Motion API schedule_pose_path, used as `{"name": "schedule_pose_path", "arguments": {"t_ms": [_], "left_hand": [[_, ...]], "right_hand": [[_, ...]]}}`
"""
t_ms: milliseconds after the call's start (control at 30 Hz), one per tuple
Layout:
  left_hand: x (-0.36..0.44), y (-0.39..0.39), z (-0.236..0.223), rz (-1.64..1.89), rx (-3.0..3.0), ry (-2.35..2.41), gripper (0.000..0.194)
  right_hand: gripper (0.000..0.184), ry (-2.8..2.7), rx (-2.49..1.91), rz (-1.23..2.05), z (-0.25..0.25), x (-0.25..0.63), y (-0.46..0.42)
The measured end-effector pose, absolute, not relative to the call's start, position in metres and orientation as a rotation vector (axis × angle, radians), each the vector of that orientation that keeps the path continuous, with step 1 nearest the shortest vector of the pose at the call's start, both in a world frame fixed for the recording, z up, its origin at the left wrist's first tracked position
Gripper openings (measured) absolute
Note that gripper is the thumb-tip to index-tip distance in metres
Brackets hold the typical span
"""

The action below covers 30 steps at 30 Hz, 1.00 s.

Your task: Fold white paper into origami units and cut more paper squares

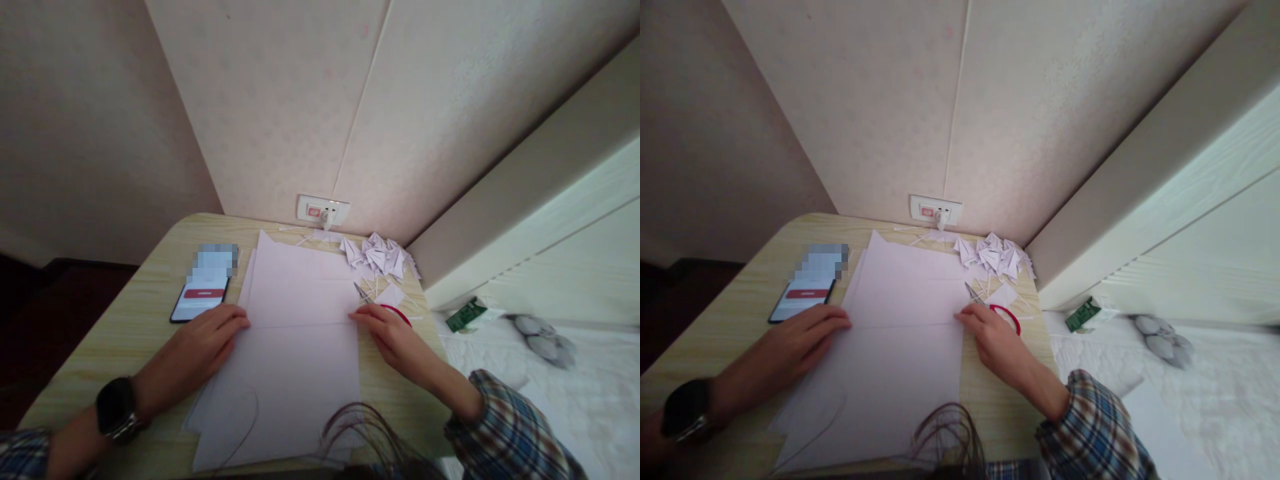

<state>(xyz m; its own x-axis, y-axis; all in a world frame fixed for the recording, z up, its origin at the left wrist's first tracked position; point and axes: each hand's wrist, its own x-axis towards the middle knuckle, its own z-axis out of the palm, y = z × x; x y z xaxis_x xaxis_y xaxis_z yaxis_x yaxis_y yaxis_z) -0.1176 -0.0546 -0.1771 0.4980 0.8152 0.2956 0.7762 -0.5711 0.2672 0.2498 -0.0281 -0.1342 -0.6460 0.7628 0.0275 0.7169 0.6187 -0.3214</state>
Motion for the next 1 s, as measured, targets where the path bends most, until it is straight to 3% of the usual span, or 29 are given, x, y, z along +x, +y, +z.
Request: {"name": "schedule_pose_path", "arguments": {"t_ms": [300,433,567,700,833,1000], "left_hand": [[-0.097,-0.017,-0.16,0.701,2.461,1.524,0.039],[-0.093,0.001,-0.153,0.719,2.391,1.505,0.036],[-0.09,0.015,-0.144,0.711,2.294,1.488,0.037],[-0.087,0.026,-0.141,0.658,2.184,1.447,0.036],[-0.083,0.032,-0.142,0.55,2.049,1.376,0.036],[-0.083,0.028,-0.135,0.481,1.856,1.221,0.035]], "right_hand": [[0.069,-2.668,-1.244,0.391,-0.143,0.221,0.021],[0.059,-2.719,-1.257,0.369,-0.147,0.203,0.02],[0.078,-2.736,-1.294,0.323,-0.143,0.199,0.009],[0.084,-2.733,-1.326,0.293,-0.14,0.203,0.01],[0.073,-2.736,-1.321,0.288,-0.144,0.204,0.015],[0.093,-2.72,-1.278,0.255,-0.145,0.203,0.012]]}}
